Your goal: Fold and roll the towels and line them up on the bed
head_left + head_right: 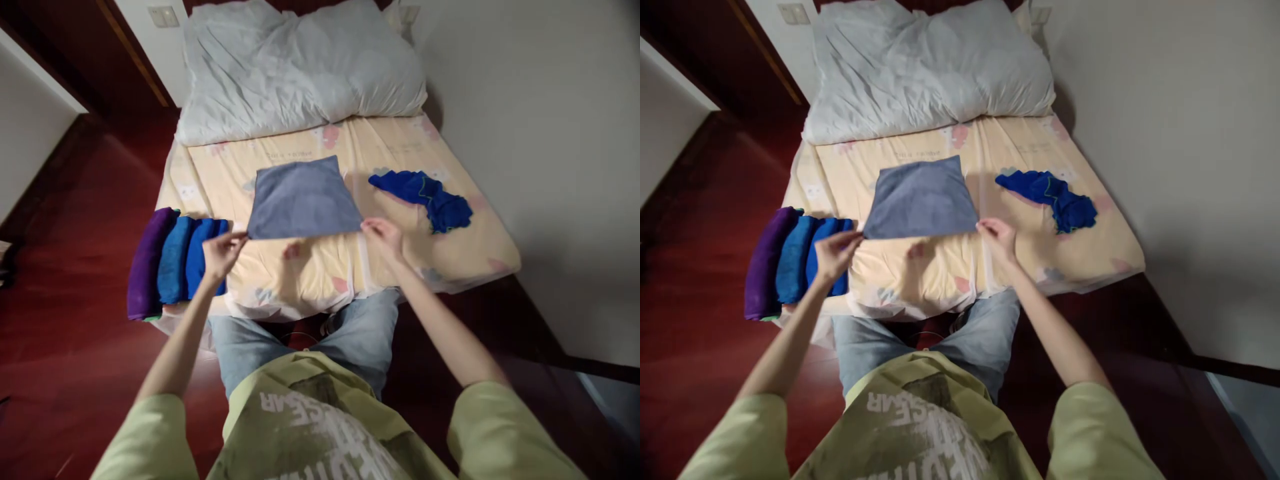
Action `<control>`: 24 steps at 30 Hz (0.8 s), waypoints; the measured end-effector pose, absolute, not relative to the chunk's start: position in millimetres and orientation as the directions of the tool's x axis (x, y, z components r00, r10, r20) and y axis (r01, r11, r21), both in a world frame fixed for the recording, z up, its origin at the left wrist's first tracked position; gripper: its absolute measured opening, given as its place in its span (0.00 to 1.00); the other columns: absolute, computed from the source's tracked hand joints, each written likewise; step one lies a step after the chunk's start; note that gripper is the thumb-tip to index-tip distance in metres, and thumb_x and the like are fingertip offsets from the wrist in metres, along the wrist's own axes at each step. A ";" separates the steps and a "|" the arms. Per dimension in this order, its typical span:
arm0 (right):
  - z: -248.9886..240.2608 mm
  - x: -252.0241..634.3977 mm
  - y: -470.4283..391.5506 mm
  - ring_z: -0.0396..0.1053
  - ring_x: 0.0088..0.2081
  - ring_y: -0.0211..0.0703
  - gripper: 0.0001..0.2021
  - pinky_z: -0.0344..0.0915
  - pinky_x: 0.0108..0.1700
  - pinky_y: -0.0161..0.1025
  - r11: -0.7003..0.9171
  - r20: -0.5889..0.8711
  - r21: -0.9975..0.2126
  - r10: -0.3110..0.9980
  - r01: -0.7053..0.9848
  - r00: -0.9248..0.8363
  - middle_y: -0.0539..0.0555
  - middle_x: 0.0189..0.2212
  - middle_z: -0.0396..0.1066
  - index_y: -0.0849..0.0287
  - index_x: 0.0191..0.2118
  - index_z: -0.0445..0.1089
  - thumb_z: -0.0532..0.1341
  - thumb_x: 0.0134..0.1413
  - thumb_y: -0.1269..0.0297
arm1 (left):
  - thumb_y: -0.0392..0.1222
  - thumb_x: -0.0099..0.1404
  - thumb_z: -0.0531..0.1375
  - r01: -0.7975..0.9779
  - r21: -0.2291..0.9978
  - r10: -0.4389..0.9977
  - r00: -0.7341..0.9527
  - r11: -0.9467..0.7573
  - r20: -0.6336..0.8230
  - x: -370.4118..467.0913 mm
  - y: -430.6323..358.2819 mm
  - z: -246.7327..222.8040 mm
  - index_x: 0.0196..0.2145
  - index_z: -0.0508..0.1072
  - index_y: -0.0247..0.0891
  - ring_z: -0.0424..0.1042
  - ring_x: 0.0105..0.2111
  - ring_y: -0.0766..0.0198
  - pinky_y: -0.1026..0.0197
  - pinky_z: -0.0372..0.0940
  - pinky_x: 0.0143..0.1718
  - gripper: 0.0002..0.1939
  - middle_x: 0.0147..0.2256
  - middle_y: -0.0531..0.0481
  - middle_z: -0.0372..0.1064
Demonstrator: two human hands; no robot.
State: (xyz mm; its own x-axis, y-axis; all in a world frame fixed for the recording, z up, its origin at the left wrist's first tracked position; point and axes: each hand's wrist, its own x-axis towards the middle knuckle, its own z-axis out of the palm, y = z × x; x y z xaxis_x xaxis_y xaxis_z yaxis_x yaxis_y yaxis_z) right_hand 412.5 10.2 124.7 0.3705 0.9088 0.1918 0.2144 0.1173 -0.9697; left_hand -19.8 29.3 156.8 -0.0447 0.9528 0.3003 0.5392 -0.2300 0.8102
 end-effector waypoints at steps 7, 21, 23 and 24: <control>-20.8 365.7 -98.2 0.78 0.37 0.51 0.26 0.76 0.45 0.48 -0.282 -0.222 -0.957 0.858 0.064 0.464 0.59 0.32 0.79 0.58 0.31 0.73 0.74 0.33 0.41 | 0.56 0.57 0.67 0.526 0.813 0.967 -0.098 0.252 -0.237 -30.8 -76.9 3.5 0.53 0.78 0.37 0.81 0.37 0.53 0.56 0.75 0.41 0.30 0.40 0.42 0.81; -18.7 374.0 -116.9 0.76 0.31 0.43 0.17 0.77 0.42 0.41 -0.372 -0.429 -0.901 0.845 -0.225 0.321 0.50 0.27 0.73 0.58 0.25 0.73 0.76 0.30 0.55 | 0.66 0.50 0.71 0.199 0.922 0.943 -0.048 0.331 -0.328 -38.2 -98.6 -5.1 0.35 0.73 0.39 0.78 0.36 0.55 0.56 0.71 0.43 0.29 0.33 0.45 0.78; -15.9 373.4 -118.4 0.75 0.30 0.41 0.17 0.77 0.41 0.41 -0.367 -0.426 -0.902 0.844 -0.226 0.326 0.49 0.26 0.72 0.57 0.24 0.71 0.75 0.30 0.54 | 0.65 0.51 0.71 0.212 0.916 0.939 -0.028 0.340 -0.342 -40.1 -100.9 -1.2 0.35 0.73 0.39 0.78 0.37 0.54 0.55 0.70 0.44 0.28 0.34 0.45 0.78; -15.0 372.7 -119.0 0.74 0.30 0.41 0.17 0.77 0.41 0.41 -0.373 -0.429 -0.901 0.842 -0.222 0.326 0.49 0.25 0.71 0.57 0.24 0.71 0.75 0.30 0.54 | 0.65 0.51 0.71 0.213 0.915 0.939 -0.028 0.342 -0.344 -40.5 -101.4 0.6 0.35 0.73 0.40 0.78 0.38 0.53 0.55 0.70 0.44 0.27 0.34 0.45 0.78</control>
